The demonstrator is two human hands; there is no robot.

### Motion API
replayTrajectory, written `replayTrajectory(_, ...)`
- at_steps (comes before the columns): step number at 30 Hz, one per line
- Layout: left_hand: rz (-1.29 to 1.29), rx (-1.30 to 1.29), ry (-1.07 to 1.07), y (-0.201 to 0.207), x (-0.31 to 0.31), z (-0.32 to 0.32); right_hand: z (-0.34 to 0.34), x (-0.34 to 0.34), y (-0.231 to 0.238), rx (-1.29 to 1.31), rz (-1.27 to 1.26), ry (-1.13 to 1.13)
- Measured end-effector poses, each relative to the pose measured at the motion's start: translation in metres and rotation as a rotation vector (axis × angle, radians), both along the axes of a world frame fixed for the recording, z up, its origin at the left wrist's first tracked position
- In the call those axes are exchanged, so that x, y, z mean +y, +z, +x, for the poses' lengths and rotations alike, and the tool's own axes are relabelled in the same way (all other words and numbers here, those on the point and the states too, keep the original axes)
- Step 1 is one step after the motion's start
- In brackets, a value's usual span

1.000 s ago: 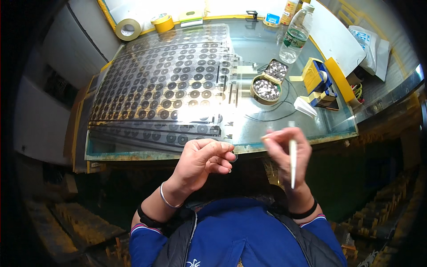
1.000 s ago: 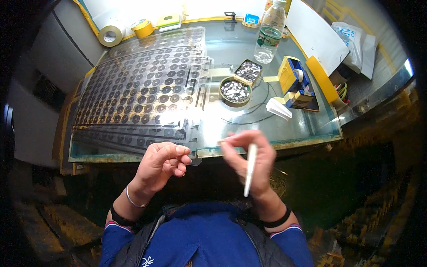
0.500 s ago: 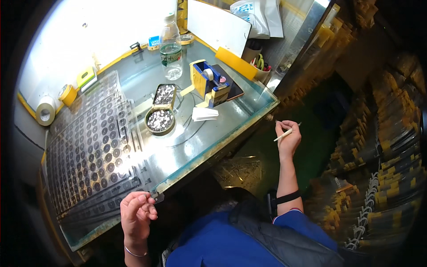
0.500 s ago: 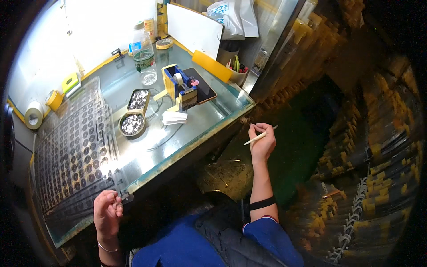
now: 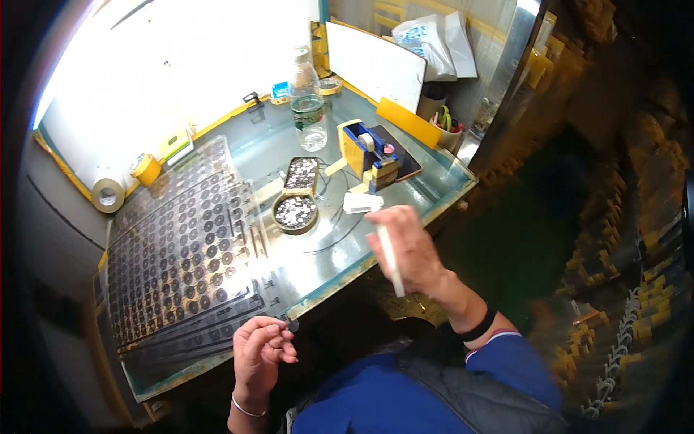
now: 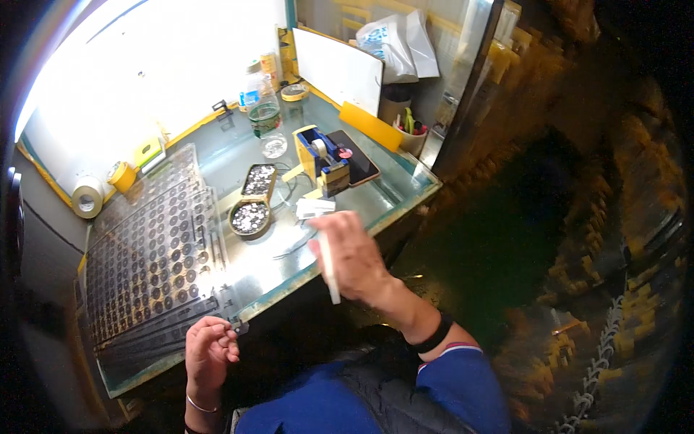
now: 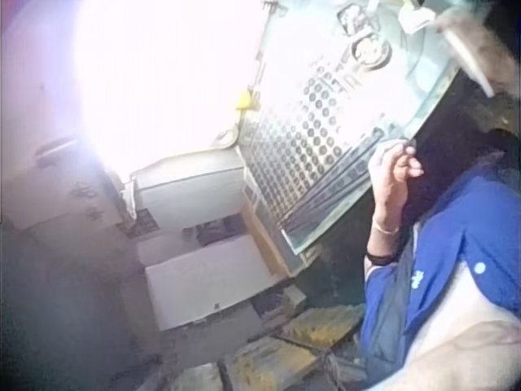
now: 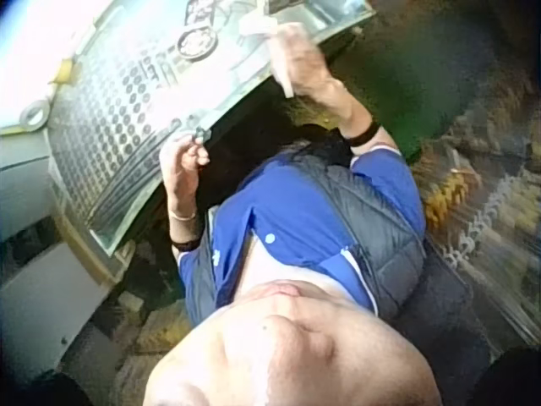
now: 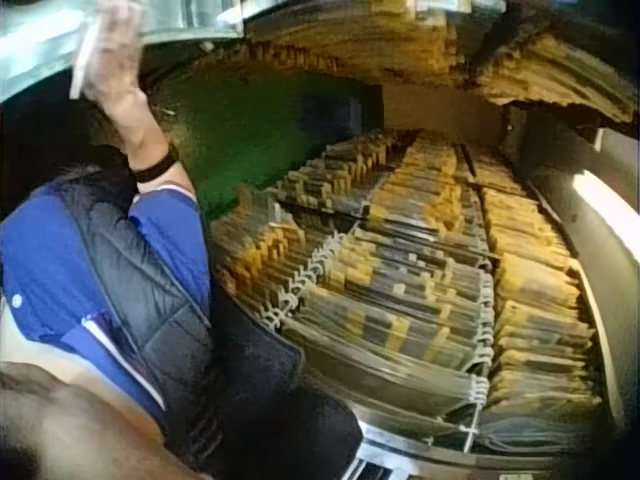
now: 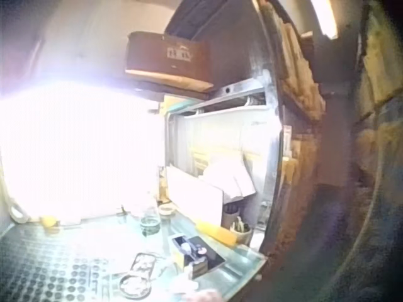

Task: The recorder is peeling small circular components from a plastic sheet and placing them into a small metal container.

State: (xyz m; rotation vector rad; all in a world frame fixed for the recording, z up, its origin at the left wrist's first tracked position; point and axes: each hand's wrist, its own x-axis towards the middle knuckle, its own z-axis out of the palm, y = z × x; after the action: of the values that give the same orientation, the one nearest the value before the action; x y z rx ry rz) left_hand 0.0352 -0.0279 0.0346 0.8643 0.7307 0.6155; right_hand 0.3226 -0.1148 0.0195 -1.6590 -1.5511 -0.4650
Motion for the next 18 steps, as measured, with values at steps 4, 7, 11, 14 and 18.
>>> replayTrajectory(4,0.036,0.016,-0.035,0.002,-0.004,-0.010,0.001,0.047,0.003,-0.176,-0.197,0.126)
replayTrajectory(7,0.010,-0.038,-0.046,-0.005,-0.002,-0.025,0.012,0.075,-0.009,-0.318,-0.129,-0.057)
replayTrajectory(11,-0.004,-0.029,-0.050,-0.011,-0.003,-0.028,0.013,0.051,-0.008,-0.099,-0.453,-0.152)
replayTrajectory(14,-0.024,0.024,-0.033,-0.013,-0.004,-0.021,0.019,0.021,-0.024,-0.217,-0.307,-0.065)
replayTrajectory(18,-0.001,-0.012,-0.084,-0.018,0.002,-0.029,0.042,-0.020,-0.012,-0.080,-0.293,0.339)
